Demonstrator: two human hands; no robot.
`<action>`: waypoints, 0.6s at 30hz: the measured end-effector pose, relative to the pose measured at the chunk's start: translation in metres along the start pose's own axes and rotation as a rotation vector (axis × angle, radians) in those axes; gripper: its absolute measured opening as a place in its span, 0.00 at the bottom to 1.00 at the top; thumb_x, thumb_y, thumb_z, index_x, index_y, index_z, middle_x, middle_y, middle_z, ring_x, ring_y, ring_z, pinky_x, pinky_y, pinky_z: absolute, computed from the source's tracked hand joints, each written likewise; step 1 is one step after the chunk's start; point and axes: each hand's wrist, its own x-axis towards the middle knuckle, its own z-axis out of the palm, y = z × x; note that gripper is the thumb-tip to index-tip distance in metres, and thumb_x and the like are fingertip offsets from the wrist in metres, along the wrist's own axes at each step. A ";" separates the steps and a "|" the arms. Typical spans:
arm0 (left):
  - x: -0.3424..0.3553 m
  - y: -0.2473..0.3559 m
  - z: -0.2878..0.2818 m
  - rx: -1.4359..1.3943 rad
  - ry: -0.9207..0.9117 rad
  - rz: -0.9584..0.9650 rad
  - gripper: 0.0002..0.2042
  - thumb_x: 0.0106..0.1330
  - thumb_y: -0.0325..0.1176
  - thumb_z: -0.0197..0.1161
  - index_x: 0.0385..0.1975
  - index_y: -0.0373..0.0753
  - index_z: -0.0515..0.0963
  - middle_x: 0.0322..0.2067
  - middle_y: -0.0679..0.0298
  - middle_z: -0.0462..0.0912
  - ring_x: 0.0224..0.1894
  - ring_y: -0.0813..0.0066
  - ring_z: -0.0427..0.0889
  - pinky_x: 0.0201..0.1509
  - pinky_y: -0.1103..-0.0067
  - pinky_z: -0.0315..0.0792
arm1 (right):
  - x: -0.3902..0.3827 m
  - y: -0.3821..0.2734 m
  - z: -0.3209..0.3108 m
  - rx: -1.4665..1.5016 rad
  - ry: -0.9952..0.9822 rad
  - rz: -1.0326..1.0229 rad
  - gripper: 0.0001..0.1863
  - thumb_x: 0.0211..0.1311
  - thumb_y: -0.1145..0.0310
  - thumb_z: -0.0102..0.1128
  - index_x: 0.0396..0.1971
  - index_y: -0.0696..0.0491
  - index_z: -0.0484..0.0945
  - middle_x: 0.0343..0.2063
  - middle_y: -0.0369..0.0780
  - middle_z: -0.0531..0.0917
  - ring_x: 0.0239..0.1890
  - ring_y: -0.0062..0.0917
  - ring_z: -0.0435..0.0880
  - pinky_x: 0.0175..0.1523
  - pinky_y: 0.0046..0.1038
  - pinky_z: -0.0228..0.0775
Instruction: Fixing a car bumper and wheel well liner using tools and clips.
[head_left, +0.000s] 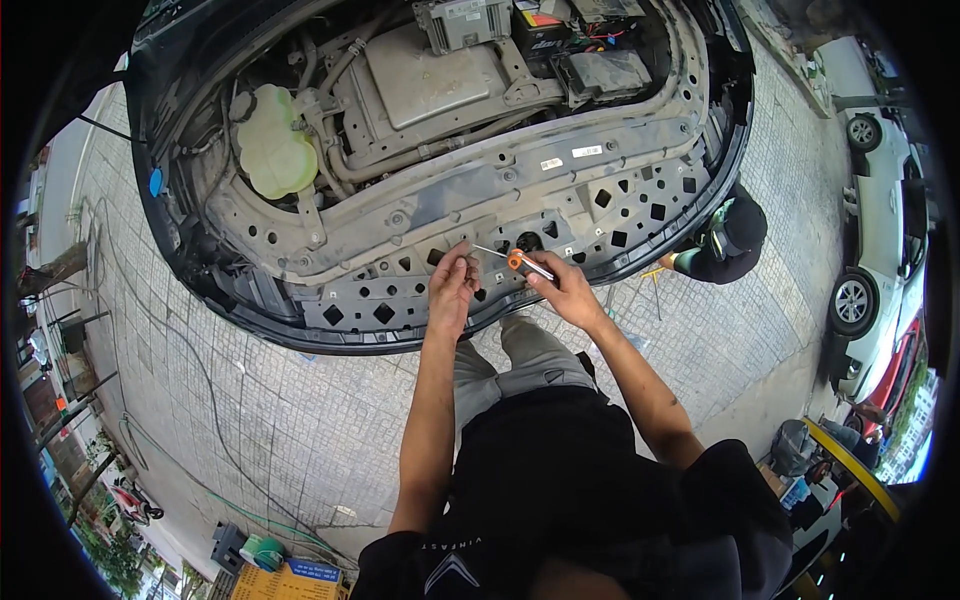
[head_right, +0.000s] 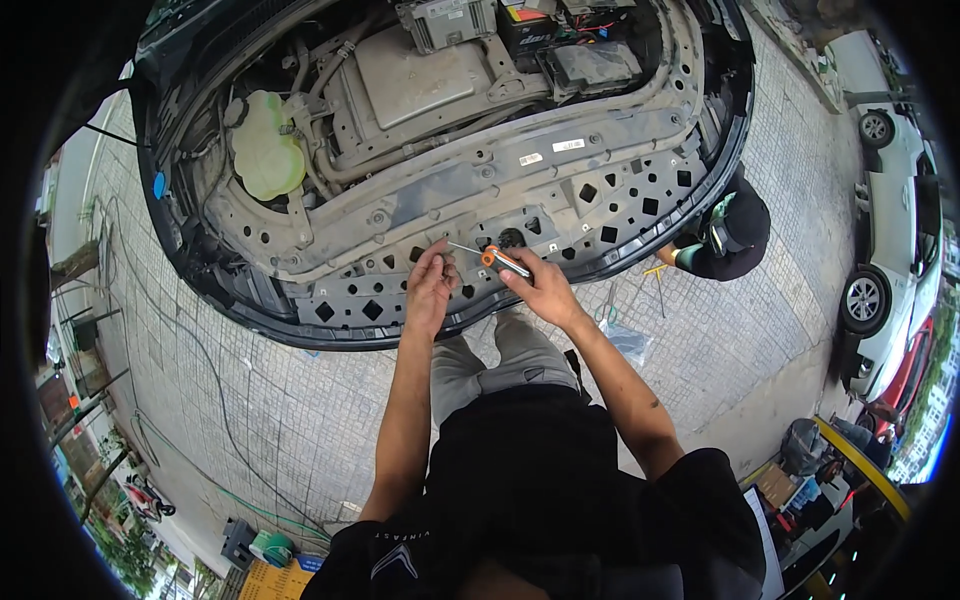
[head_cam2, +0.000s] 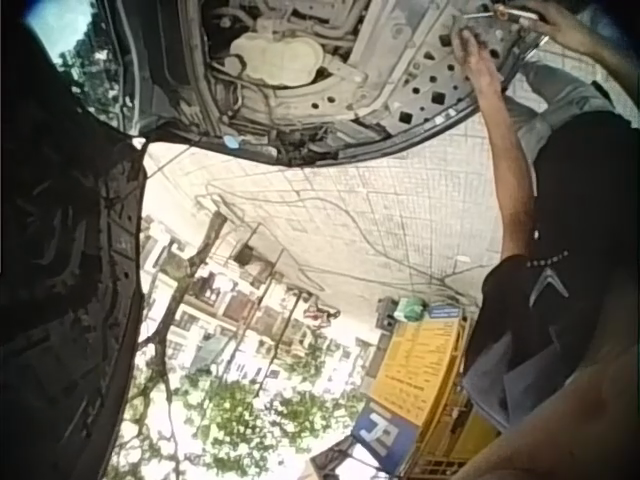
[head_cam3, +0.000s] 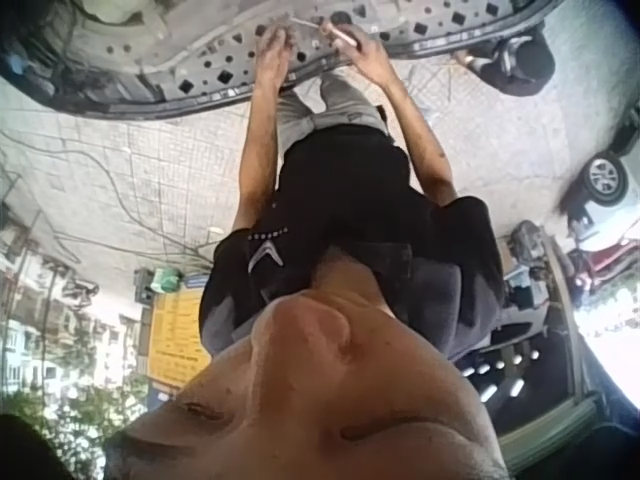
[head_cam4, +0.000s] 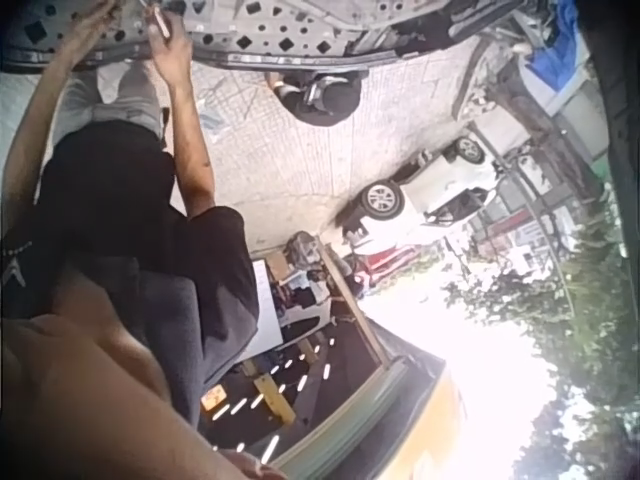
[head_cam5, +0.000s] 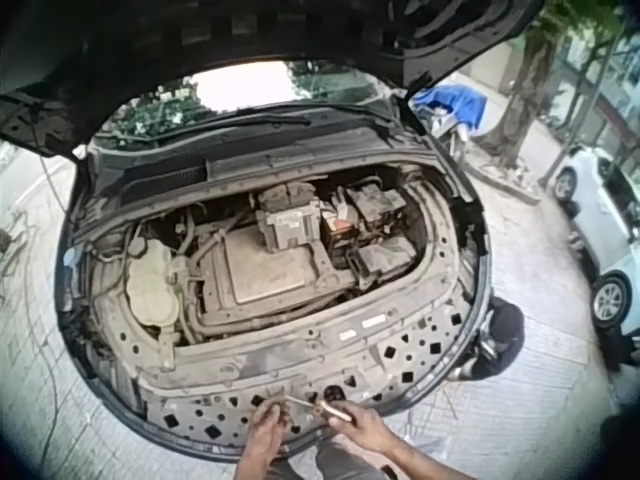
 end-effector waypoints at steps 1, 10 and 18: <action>0.000 0.000 -0.007 0.059 0.022 0.044 0.20 0.73 0.34 0.57 0.61 0.34 0.70 0.37 0.65 0.81 0.33 0.83 0.74 0.33 0.85 0.67 | 0.004 -0.011 -0.006 -0.058 -0.048 0.025 0.26 0.63 0.52 0.63 0.55 0.54 0.75 0.36 0.48 0.85 0.35 0.40 0.85 0.43 0.35 0.75; -0.005 0.007 -0.016 -0.013 -0.071 -0.011 0.11 0.72 0.31 0.60 0.49 0.34 0.76 0.32 0.68 0.77 0.32 0.84 0.72 0.31 0.86 0.64 | 0.018 -0.050 -0.038 -0.277 -0.203 -0.132 0.26 0.59 0.51 0.66 0.52 0.53 0.79 0.37 0.45 0.86 0.38 0.40 0.86 0.46 0.35 0.76; 0.005 -0.015 -0.010 -0.357 -0.086 -0.066 0.09 0.72 0.31 0.59 0.48 0.38 0.76 0.35 0.66 0.77 0.34 0.79 0.73 0.32 0.85 0.64 | 0.023 -0.043 -0.029 -0.246 -0.198 -0.056 0.27 0.59 0.51 0.66 0.53 0.53 0.79 0.41 0.46 0.86 0.39 0.40 0.86 0.47 0.35 0.76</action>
